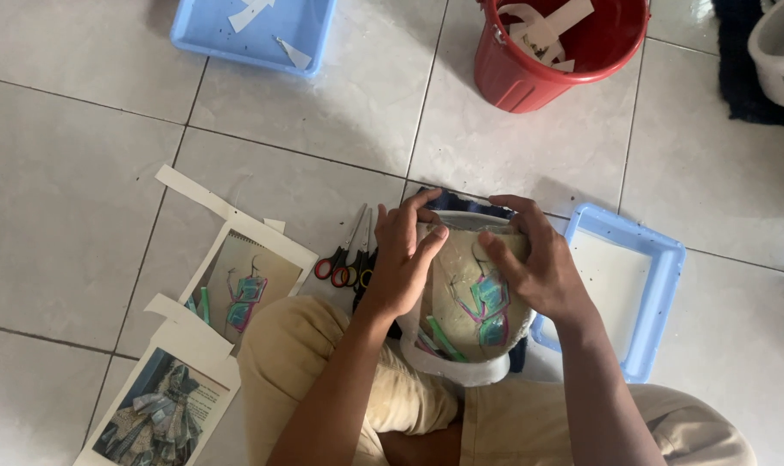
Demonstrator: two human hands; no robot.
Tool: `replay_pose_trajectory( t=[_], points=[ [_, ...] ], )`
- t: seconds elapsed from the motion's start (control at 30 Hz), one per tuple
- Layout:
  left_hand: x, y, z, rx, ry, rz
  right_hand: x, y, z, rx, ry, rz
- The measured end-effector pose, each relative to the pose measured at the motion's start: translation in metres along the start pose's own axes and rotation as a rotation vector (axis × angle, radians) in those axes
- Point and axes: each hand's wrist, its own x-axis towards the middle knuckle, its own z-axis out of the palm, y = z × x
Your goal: Applying a decorative decal to a ceramic pot by smoothing it onto the surface to remove air bubbles.
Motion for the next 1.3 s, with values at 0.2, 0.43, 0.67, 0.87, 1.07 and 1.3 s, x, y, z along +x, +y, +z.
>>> replay_pose_trajectory(
  t=[0.2, 0.43, 0.67, 0.87, 1.07, 1.3],
  points=[
    [-0.001, 0.002, -0.001, -0.031, -0.030, 0.010, 0.005, -0.018, -0.002, 0.019, -0.042, -0.025],
    [-0.001, 0.000, 0.000, -0.046, -0.028, 0.021, 0.008, -0.018, -0.004, 0.016, -0.069, 0.002],
    [0.000, -0.002, 0.004, -0.003, -0.024, 0.012, 0.011, -0.006, -0.008, 0.034, -0.065, 0.009],
    [-0.001, -0.007, 0.008, 0.102, -0.003, 0.047, 0.013, -0.030, -0.005, 0.055, -0.065, 0.034],
    [0.000, -0.006, 0.009, 0.146, 0.015, 0.053, 0.013, -0.005, -0.003, 0.162, -0.063, 0.011],
    [0.003, -0.004, 0.009, 0.131, 0.023, 0.052, 0.013, -0.001, -0.003, 0.197, -0.047, -0.048]
  ],
)
